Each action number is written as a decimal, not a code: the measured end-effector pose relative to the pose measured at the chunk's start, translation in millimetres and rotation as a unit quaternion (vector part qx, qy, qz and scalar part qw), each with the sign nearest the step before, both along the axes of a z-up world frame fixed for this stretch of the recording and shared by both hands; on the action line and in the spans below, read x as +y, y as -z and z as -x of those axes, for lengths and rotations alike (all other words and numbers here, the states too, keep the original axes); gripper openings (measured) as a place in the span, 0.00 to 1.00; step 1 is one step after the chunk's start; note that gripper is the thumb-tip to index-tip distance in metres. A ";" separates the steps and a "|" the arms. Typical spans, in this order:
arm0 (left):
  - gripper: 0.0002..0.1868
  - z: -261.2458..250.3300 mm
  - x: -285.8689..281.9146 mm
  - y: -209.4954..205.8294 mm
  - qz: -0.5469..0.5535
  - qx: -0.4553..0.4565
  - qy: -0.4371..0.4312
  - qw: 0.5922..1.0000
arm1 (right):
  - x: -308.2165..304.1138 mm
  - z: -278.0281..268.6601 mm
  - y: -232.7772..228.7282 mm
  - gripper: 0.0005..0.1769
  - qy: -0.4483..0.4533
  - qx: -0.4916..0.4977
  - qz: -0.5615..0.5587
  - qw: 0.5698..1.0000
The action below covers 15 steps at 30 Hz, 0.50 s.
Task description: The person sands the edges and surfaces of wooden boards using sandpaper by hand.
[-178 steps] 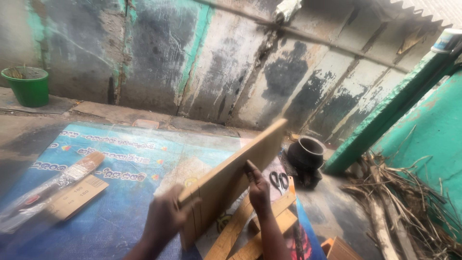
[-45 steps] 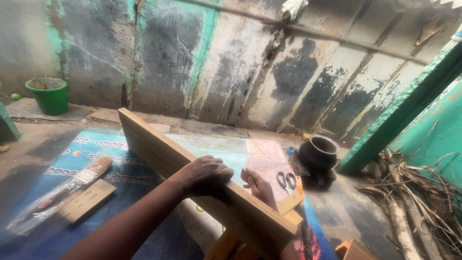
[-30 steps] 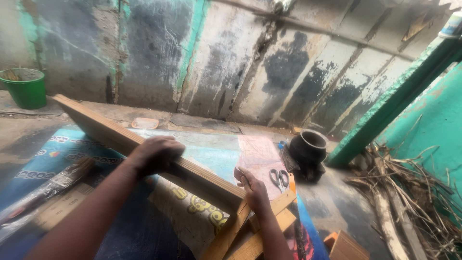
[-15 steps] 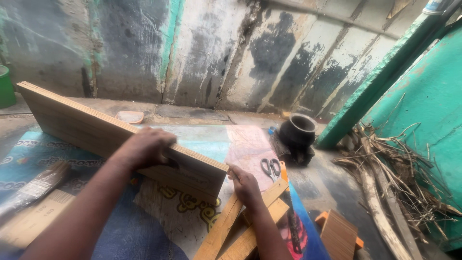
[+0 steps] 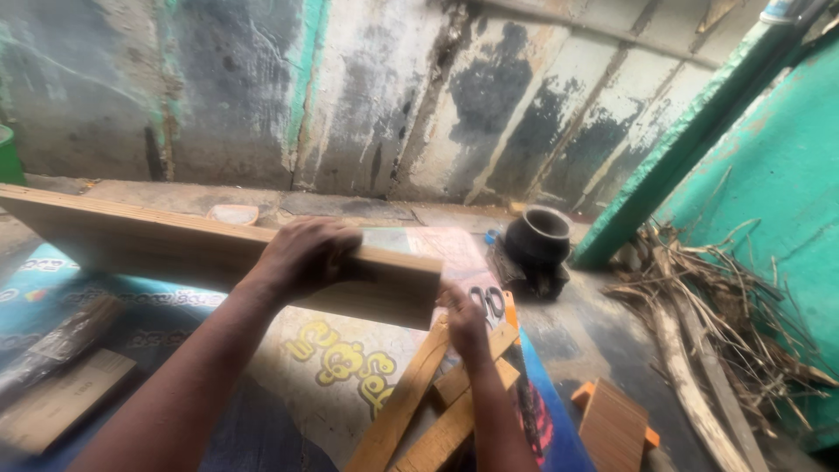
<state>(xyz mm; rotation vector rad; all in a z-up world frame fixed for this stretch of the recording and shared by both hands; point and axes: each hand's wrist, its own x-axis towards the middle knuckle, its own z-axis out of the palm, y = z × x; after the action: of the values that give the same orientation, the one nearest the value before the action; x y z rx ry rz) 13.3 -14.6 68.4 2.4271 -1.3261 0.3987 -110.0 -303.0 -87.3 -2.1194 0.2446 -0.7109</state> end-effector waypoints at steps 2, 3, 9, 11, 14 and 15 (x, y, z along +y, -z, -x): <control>0.15 2.7 -12.9 -0.2 0.035 0.016 0.024 0.999 | -21.7 3.1 -3.9 0.20 0.015 -0.043 -0.040 0.998; 0.15 7.0 -21.2 2.6 0.037 0.014 0.025 0.999 | -30.1 2.7 -6.2 0.20 0.024 -0.090 -0.079 0.992; 0.14 37.3 -48.2 18.6 0.006 -0.031 0.065 0.997 | -42.7 17.5 -6.4 0.21 -0.009 -0.137 -0.190 0.972; 0.16 40.4 -47.4 14.3 -0.019 0.004 0.017 1.000 | -34.4 23.2 -15.6 0.21 0.018 -0.103 -0.204 0.973; 0.20 46.7 -45.6 7.4 -0.015 -0.006 0.000 1.000 | -16.9 38.1 -44.1 0.19 0.046 -0.108 -0.166 0.979; 0.20 48.5 -46.0 6.1 -0.013 -0.008 0.001 1.000 | -9.4 43.0 -54.4 0.18 0.053 -0.142 -0.116 0.982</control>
<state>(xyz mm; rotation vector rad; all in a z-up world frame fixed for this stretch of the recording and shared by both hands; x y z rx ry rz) -35.2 -60.6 62.2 2.4477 -1.3480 0.4041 -153.0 -312.4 -32.9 -1.7697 0.2705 -0.9866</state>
